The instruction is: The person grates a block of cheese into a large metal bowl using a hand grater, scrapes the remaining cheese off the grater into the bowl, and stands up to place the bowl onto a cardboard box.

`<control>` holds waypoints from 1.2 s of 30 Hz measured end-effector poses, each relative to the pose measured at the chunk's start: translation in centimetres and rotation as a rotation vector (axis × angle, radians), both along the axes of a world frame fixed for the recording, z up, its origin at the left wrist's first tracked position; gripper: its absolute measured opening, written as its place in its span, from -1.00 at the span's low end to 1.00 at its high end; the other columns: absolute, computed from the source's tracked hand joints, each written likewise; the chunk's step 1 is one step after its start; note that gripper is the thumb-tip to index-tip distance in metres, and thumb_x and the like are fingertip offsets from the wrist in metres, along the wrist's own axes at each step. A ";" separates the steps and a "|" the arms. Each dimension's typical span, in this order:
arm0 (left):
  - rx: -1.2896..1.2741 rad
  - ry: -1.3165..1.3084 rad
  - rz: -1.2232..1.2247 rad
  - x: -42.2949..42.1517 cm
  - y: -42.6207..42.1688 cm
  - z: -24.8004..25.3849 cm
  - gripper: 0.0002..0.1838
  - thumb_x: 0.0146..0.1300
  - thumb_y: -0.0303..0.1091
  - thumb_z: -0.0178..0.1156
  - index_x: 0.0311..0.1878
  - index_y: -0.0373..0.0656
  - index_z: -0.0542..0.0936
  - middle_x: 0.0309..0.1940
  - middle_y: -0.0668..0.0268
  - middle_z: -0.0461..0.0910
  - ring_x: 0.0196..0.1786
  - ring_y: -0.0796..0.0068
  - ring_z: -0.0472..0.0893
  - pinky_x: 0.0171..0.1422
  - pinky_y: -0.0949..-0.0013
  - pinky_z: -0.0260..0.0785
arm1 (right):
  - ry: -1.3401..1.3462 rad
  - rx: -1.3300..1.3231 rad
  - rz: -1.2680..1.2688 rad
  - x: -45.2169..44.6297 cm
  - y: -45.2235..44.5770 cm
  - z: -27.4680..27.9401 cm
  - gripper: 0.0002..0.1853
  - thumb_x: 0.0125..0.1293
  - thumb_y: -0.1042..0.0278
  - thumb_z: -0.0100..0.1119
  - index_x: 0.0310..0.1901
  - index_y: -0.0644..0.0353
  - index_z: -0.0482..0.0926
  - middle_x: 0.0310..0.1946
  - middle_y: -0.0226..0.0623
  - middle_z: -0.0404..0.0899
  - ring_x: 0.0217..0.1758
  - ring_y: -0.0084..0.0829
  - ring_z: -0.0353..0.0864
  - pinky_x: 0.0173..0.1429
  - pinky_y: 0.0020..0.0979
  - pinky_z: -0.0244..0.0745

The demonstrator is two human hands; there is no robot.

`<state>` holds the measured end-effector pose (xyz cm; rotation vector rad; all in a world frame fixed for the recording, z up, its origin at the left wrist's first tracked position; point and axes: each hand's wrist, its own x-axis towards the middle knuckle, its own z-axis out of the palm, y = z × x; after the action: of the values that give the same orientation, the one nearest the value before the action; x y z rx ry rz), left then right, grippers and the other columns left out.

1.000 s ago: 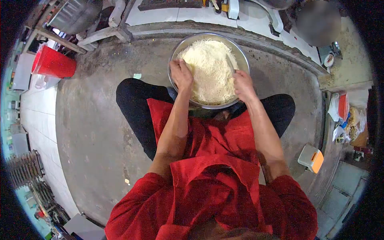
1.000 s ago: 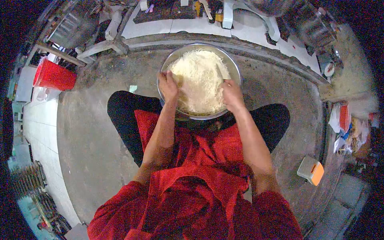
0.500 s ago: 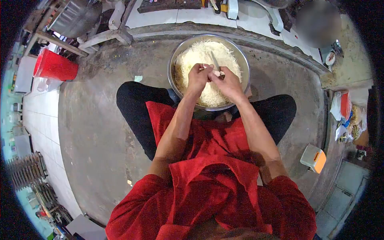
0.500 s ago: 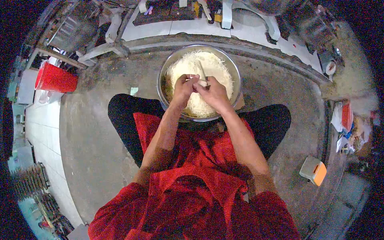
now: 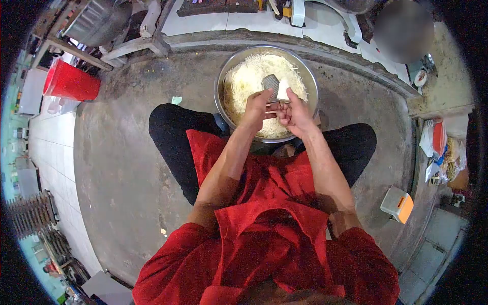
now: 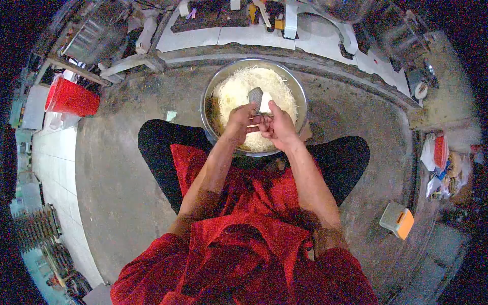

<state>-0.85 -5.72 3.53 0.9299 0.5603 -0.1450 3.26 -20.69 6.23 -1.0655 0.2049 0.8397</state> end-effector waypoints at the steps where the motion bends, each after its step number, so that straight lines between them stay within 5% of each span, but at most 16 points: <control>1: 0.068 0.021 0.066 -0.2 -0.5 -0.1 -0.50 0.39 -0.20 0.35 0.20 -0.27 0.40 -0.24 0.20 0.62 -0.28 0.35 0.70 -0.25 0.21 0.60 | 0.000 0.001 0.000 -0.1 0.0 -0.1 -0.51 0.67 -0.12 -0.07 0.05 0.25 0.52 -0.35 -0.24 0.68 -0.58 -0.57 0.47 -0.57 -0.54 0.27; 3: 0.109 0.014 0.162 0.0 -1.1 -1.5 -0.31 0.36 -0.34 0.35 0.39 -0.31 0.18 -0.15 0.10 0.60 -0.22 0.26 0.71 -0.21 0.16 0.61 | -0.073 -0.090 0.072 -0.3 0.1 -0.1 -0.46 0.68 -0.13 -0.14 0.05 0.30 0.52 -0.37 -0.18 0.72 -0.55 -0.49 0.62 -0.56 -0.46 0.42; 6: 0.205 0.079 0.216 0.0 -2.0 -2.4 -0.31 0.35 -0.40 0.33 0.40 -0.33 0.16 -0.16 0.10 0.61 -0.27 0.27 0.70 -0.26 0.18 0.61 | -0.271 -0.457 0.129 -0.8 0.9 0.7 -0.42 0.67 -0.12 -0.15 0.04 0.39 0.53 -0.36 -0.10 0.73 -0.49 -0.42 0.73 -0.53 -0.35 0.54; 7: 0.258 0.100 0.252 0.2 -2.3 -2.2 -0.33 0.36 -0.44 0.29 0.41 -0.35 0.17 -0.17 0.09 0.61 -0.29 0.27 0.69 -0.29 0.19 0.64 | -0.303 -0.646 0.234 0.0 0.9 0.1 -0.48 0.67 0.00 -0.14 0.05 0.44 0.52 -0.32 0.03 0.74 -0.36 -0.21 0.80 -0.38 -0.10 0.65; 8: 0.257 0.098 0.253 0.3 -2.1 -2.2 -0.33 0.36 -0.44 0.29 0.41 -0.35 0.17 -0.17 0.09 0.61 -0.29 0.27 0.69 -0.29 0.19 0.64 | -0.305 -0.647 0.234 0.2 0.6 -0.8 -0.48 0.67 0.00 -0.14 0.05 0.44 0.52 -0.32 0.03 0.74 -0.36 -0.21 0.80 -0.38 -0.10 0.65; 10: 0.166 0.014 0.135 0.5 -1.5 -2.5 -0.36 0.38 -0.46 0.27 0.40 -0.37 0.17 -0.14 0.08 0.62 -0.27 0.27 0.68 -0.28 0.16 0.68 | -0.990 -1.094 0.542 0.1 0.5 -1.0 -0.57 0.64 0.14 -0.14 0.02 0.41 0.56 -0.24 0.17 0.73 -0.25 0.03 0.79 -0.16 0.06 0.66; 11: 0.164 0.012 0.137 0.4 -1.7 -2.7 -0.36 0.38 -0.46 0.27 0.40 -0.37 0.17 -0.14 0.08 0.62 -0.27 0.27 0.68 -0.28 0.16 0.68 | -0.958 -1.104 0.508 0.0 0.4 -1.1 -0.64 0.62 0.24 -0.15 0.00 0.36 0.58 -0.17 0.25 0.71 -0.16 0.20 0.74 0.00 0.12 0.61; 14: 0.199 -0.004 0.201 0.3 -2.5 -1.5 -0.46 0.43 -0.49 0.19 0.38 -0.27 0.21 -0.10 0.08 0.62 -0.31 0.30 0.65 -0.28 0.14 0.69 | -1.231 -1.258 0.329 0.2 -0.2 -1.7 -0.57 0.62 0.11 -0.11 -0.04 0.38 0.58 -0.27 0.15 0.72 -0.18 0.05 0.80 -0.05 0.03 0.66; 15: 0.184 0.001 0.233 0.3 -2.5 -1.4 -0.50 0.46 -0.49 0.16 0.37 -0.19 0.23 -0.11 0.11 0.62 -0.35 0.33 0.64 -0.30 0.14 0.68 | -1.239 -1.261 0.328 0.5 -0.4 -1.2 -0.57 0.62 0.11 -0.11 -0.04 0.38 0.58 -0.27 0.15 0.72 -0.18 0.05 0.80 -0.05 0.03 0.66; 17: 0.145 0.010 0.260 0.6 -2.4 -1.4 -0.59 0.52 -0.48 0.07 0.34 0.00 0.28 -0.14 0.16 0.60 -0.40 0.40 0.58 -0.38 0.19 0.61 | -0.406 -0.563 -0.094 1.1 -0.6 -0.1 -0.53 0.58 0.05 0.07 0.02 0.46 0.49 -0.28 0.00 0.70 -0.18 -0.10 0.83 -0.13 -0.12 0.71; 21: 0.082 -0.041 0.128 -0.1 -2.0 0.3 -0.56 0.49 -0.47 0.08 0.37 -0.02 0.29 -0.12 0.18 0.59 -0.37 0.43 0.57 -0.40 0.24 0.50 | -0.342 -0.267 -0.180 1.7 -1.1 3.2 -0.47 0.45 0.23 0.36 0.17 0.44 0.34 -0.17 -0.13 0.64 -0.24 -0.26 0.79 -0.30 -0.35 0.71; 24: 0.079 -0.184 -0.059 1.0 -1.4 -3.6 -0.52 0.47 -0.51 0.08 0.41 -0.07 0.28 -0.14 0.18 0.59 -0.32 0.41 0.59 -0.30 0.22 0.55 | -0.641 -0.451 -0.005 2.7 -0.9 4.9 -0.53 0.41 0.22 0.42 0.16 0.28 0.44 -0.21 -0.19 0.63 -0.33 -0.38 0.73 -0.37 -0.39 0.68; 25: 0.042 -0.192 -0.024 0.2 -1.6 -1.5 -0.55 0.48 -0.51 0.07 0.39 -0.20 0.31 -0.15 0.15 0.63 -0.27 0.40 0.62 -0.22 0.26 0.57 | -0.753 -0.515 0.063 4.2 -0.9 4.3 -0.56 0.35 0.24 0.50 0.16 0.14 0.53 -0.25 -0.30 0.62 -0.35 -0.50 0.67 -0.43 -0.45 0.62; 29: 0.019 -0.079 0.027 -2.2 -1.5 3.6 -0.67 0.54 -0.44 0.03 0.26 -0.40 0.38 -0.11 0.05 0.71 -0.35 0.43 0.60 -0.31 0.35 0.51 | -0.896 -0.637 0.264 7.7 -1.1 3.2 -0.50 0.29 0.25 0.54 0.19 0.16 0.57 -0.23 -0.30 0.68 -0.33 -0.49 0.67 -0.34 -0.40 0.64; 31: 0.069 -0.104 -0.002 -1.9 -1.1 1.3 -0.69 0.55 -0.43 0.03 0.24 -0.39 0.38 -0.14 0.05 0.72 -0.40 0.46 0.57 -0.37 0.37 0.46 | -1.232 -0.633 0.310 8.3 -0.7 2.4 -0.47 0.24 0.28 0.54 0.21 0.17 0.59 -0.16 -0.19 0.74 -0.27 -0.37 0.71 -0.14 -0.29 0.68; 36: 0.207 -0.085 0.002 -2.0 -1.2 -0.8 -0.78 0.58 -0.33 0.07 0.04 -0.33 0.49 -0.32 0.11 0.70 -0.58 0.53 0.45 -0.54 0.39 0.30 | -1.153 -0.680 0.220 4.4 0.4 2.2 -0.56 0.24 0.29 0.53 0.13 0.18 0.66 -0.05 -0.12 0.73 -0.06 -0.20 0.74 0.08 -0.21 0.64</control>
<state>-2.84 -6.92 2.75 1.1315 0.5040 -0.0453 7.64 -20.32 8.39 -2.0761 -0.6582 0.2179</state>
